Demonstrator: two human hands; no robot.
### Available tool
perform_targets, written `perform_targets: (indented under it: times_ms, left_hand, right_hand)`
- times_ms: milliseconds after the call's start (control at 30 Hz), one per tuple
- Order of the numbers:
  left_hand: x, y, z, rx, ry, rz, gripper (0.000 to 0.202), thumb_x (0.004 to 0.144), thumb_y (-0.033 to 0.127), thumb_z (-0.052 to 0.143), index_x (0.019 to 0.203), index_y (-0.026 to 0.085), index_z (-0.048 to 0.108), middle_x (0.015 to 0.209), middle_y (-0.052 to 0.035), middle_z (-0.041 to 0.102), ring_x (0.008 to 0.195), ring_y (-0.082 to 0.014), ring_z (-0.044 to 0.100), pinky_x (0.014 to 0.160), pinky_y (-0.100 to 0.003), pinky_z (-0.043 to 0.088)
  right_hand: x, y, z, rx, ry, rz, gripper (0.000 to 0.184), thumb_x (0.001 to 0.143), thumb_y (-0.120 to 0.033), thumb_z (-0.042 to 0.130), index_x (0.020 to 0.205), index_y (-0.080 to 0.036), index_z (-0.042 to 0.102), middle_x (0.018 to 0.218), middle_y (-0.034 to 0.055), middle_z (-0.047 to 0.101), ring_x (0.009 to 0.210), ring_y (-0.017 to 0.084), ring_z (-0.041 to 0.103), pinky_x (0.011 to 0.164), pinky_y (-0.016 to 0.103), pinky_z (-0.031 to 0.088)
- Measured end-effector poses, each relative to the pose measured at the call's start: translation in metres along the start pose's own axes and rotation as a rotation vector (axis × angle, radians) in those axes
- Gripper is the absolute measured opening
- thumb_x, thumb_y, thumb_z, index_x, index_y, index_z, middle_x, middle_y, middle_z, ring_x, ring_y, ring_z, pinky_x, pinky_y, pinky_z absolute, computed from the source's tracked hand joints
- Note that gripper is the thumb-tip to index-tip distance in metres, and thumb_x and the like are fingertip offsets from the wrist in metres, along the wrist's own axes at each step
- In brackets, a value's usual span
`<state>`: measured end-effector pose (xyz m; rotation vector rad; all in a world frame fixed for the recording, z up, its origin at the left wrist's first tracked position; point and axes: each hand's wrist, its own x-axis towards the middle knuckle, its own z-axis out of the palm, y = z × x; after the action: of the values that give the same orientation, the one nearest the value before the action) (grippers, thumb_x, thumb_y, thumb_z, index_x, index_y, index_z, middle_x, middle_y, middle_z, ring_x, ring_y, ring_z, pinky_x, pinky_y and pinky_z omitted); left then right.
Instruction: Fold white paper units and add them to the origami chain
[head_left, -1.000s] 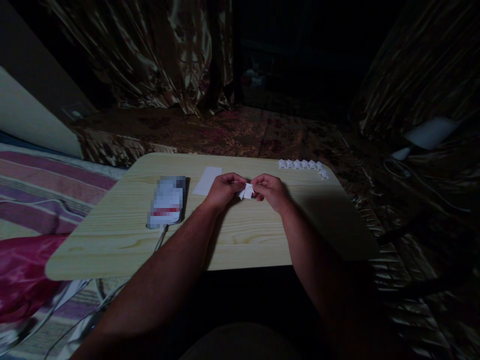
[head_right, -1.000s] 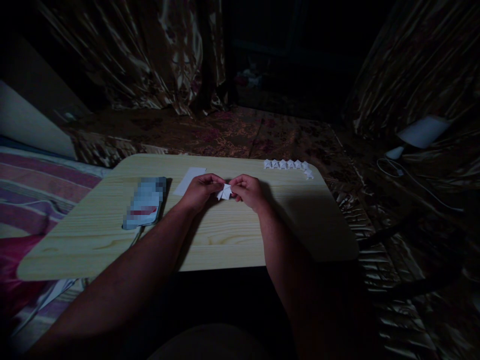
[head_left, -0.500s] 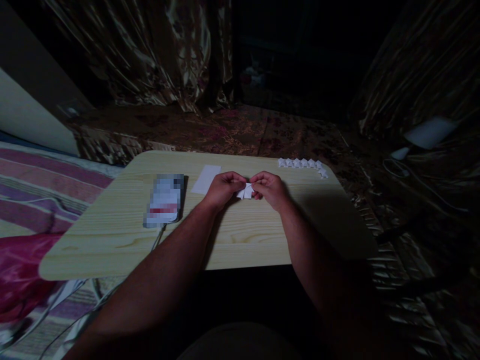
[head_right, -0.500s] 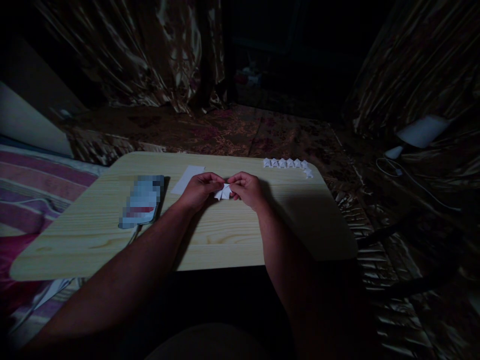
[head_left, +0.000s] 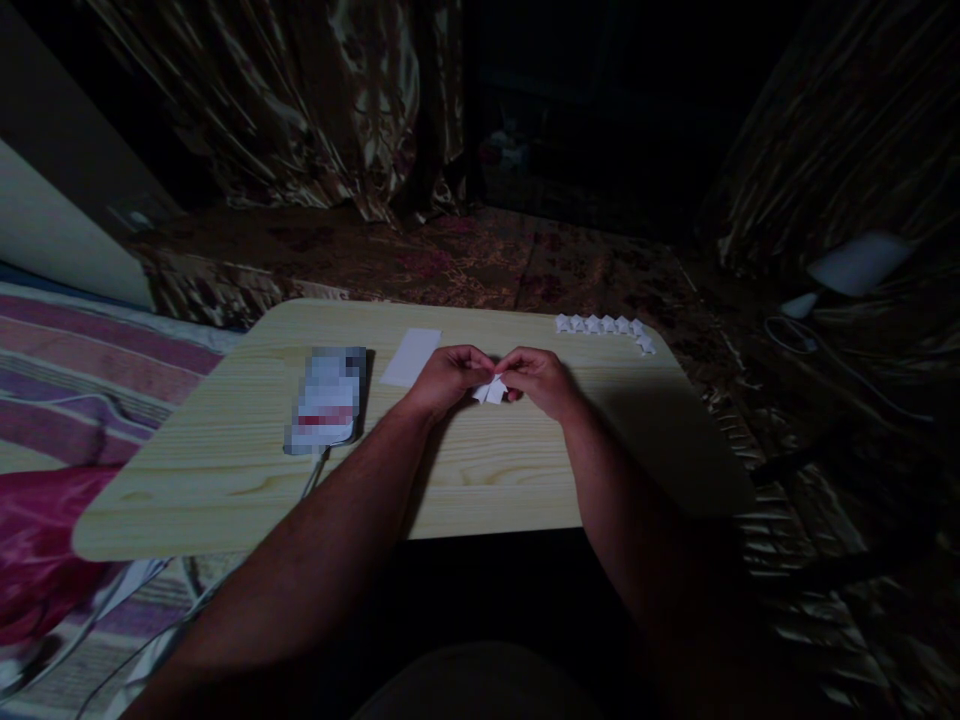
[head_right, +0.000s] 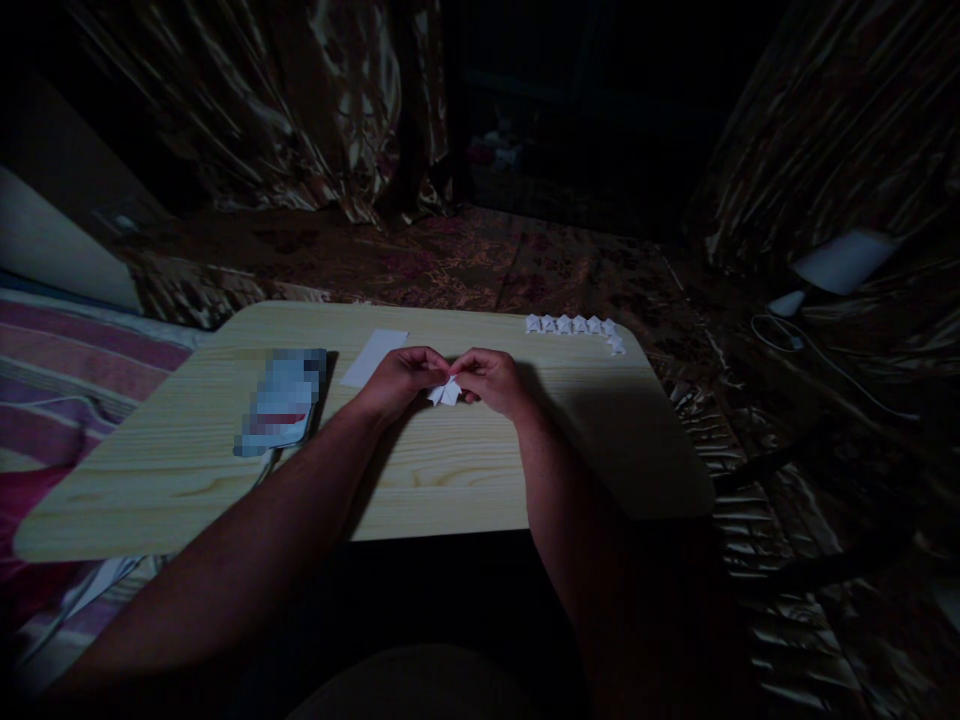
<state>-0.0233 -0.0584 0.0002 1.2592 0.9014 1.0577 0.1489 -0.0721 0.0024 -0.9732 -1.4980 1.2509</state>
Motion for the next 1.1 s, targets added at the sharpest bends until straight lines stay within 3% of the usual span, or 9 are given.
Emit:
perform_targets:
  times_ms: [533, 1100]
  left_hand:
    - [-0.0005, -0.0008, -0.0017, -0.018, -0.085, -0.025, 0.023, 0.056, 0.019, 0.076, 0.076, 0.012, 0.065, 0.065, -0.0026, 0.064, 0.053, -0.0117, 0.056, 0.054, -0.025, 0.042]
    - [0.0014, -0.0048, -0.0001, -0.002, -0.082, 0.028, 0.031, 0.056, 0.014, 0.073, 0.079, 0.016, 0.052, 0.065, 0.0029, 0.059, 0.052, -0.0079, 0.052, 0.05, -0.02, 0.038]
  right_hand:
    - [-0.0002, 0.0024, -0.0071, 0.028, -0.098, 0.023, 0.03, 0.069, -0.042, 0.07, 0.081, -0.016, 0.061, 0.065, -0.0013, 0.061, 0.055, 0.01, 0.06, 0.047, 0.021, 0.05]
    - [0.0013, 0.0048, -0.0069, 0.001, -0.103, 0.02, 0.029, 0.073, -0.042, 0.068, 0.08, -0.016, 0.058, 0.064, -0.0024, 0.058, 0.054, 0.01, 0.059, 0.045, 0.02, 0.05]
